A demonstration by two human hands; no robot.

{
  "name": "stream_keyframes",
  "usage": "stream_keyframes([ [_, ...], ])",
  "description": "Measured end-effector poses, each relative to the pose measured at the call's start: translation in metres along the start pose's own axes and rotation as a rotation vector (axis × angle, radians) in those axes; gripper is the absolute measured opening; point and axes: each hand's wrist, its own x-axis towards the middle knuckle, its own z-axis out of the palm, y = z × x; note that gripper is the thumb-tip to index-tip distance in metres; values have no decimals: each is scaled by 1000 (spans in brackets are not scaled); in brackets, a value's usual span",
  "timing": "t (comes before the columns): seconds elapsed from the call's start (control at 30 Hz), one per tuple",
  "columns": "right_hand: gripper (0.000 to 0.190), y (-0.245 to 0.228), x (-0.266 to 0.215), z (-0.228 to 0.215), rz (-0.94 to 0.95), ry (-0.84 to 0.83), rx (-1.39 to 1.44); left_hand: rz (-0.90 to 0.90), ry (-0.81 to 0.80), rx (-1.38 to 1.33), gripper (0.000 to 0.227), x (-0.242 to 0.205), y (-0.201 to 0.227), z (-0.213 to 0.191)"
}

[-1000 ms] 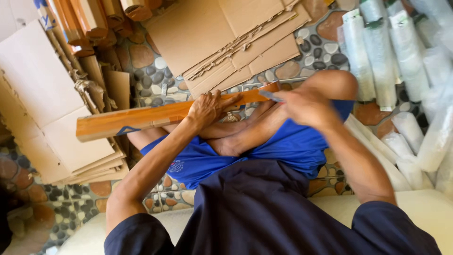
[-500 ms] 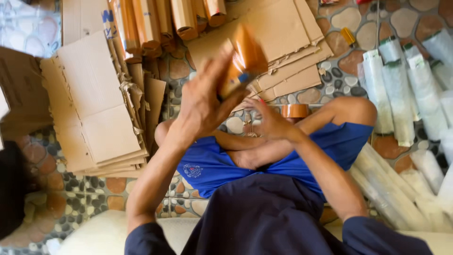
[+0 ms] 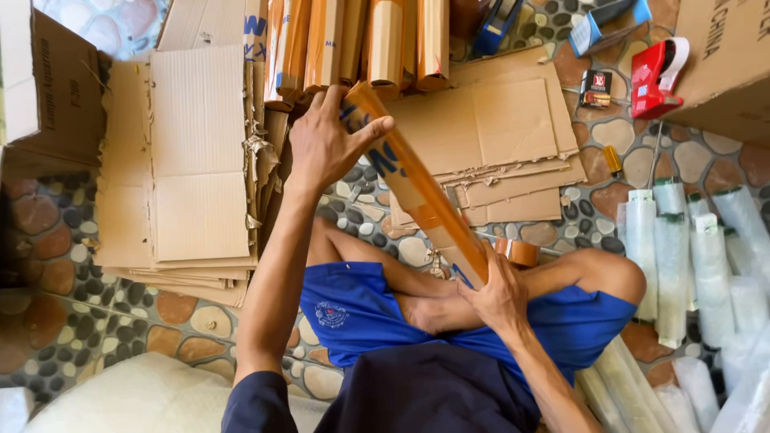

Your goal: The person sits on the floor and rolls flat cardboard sheets into cylindrical tubes. They secure the rolled cardboard with brown packing tape, then place the finished tubes into a stack of similar items.

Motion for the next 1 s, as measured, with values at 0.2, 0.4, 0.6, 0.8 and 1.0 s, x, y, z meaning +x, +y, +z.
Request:
stream_keyframes([
  [0.2,97,-25,29,13,22,-30,57,-169,113,-178,59,11,-63,39],
  [0.4,71,-99,128,23,196,-165,564,-210,298,-909,101,-56,-91,128],
  [0.6,98,-153,303,44,118,-35,637,-372,124,-493,47,-117,-147,244],
  [0.8,60,-75,245,49,-284,200,239,-520,71,-467,44,-100,-168,256],
  [1.0,93,89,117,16,317,-577,-442,-695,-115,-331,67,-63,-167,272],
])
